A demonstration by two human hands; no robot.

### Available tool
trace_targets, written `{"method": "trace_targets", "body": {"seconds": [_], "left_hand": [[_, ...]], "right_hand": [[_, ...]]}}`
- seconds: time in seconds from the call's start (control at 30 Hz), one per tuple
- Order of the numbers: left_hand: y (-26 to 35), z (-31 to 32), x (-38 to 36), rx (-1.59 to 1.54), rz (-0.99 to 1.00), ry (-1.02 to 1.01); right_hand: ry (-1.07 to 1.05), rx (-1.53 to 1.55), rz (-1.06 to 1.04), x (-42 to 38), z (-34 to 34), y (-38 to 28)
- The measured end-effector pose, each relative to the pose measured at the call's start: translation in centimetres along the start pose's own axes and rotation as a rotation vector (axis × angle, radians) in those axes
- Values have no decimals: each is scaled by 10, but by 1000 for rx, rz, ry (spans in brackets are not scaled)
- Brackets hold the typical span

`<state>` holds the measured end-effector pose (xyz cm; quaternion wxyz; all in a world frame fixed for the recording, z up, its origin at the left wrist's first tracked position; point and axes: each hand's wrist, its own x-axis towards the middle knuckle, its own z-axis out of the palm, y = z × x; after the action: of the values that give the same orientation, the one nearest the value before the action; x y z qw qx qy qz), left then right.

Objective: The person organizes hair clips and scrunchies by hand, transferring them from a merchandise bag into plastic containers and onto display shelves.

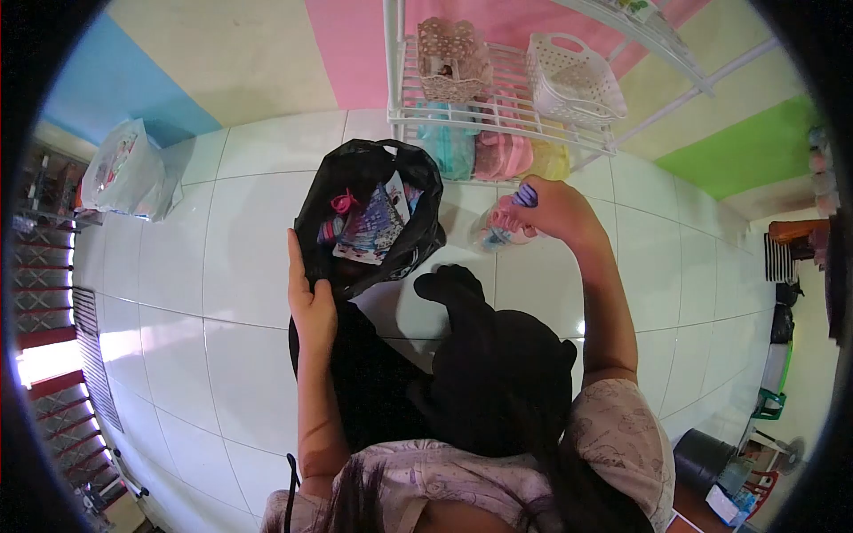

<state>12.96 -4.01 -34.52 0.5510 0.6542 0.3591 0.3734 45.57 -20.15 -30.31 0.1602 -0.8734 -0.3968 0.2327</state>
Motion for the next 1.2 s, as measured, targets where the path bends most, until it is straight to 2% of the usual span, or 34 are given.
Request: {"method": "trace_targets", "body": {"seconds": [0.23,0.33,0.43,0.53,0.63,0.83,1.03,1.2], "left_hand": [[-5,0,-1,5,13,-1],[-8,-1,-1,17,23,6],[-8,-2,-2,-16,18,-4],[-8,-2,-2,23,14,-11],[-4,-1,-2,-15,-14,-8],[-9,-2,-3,-14,12,-2],[-4,-1,-3,-8,-15,14],[-10,-2,-3,-11,6,9]], "right_hand": [[-22,-52,43,-2,-10,-4],[31,-89,2,-2,-11,0],[50,-17,14,-2,-18,7],[37,77,-28,-15,-20,2],[6,-16,-78,-9,-2,29],[115,47,-199,-14,-2,28],[146,-16,-182,-22,-19,18],[62,63,-140,-23,-22,12]]}}
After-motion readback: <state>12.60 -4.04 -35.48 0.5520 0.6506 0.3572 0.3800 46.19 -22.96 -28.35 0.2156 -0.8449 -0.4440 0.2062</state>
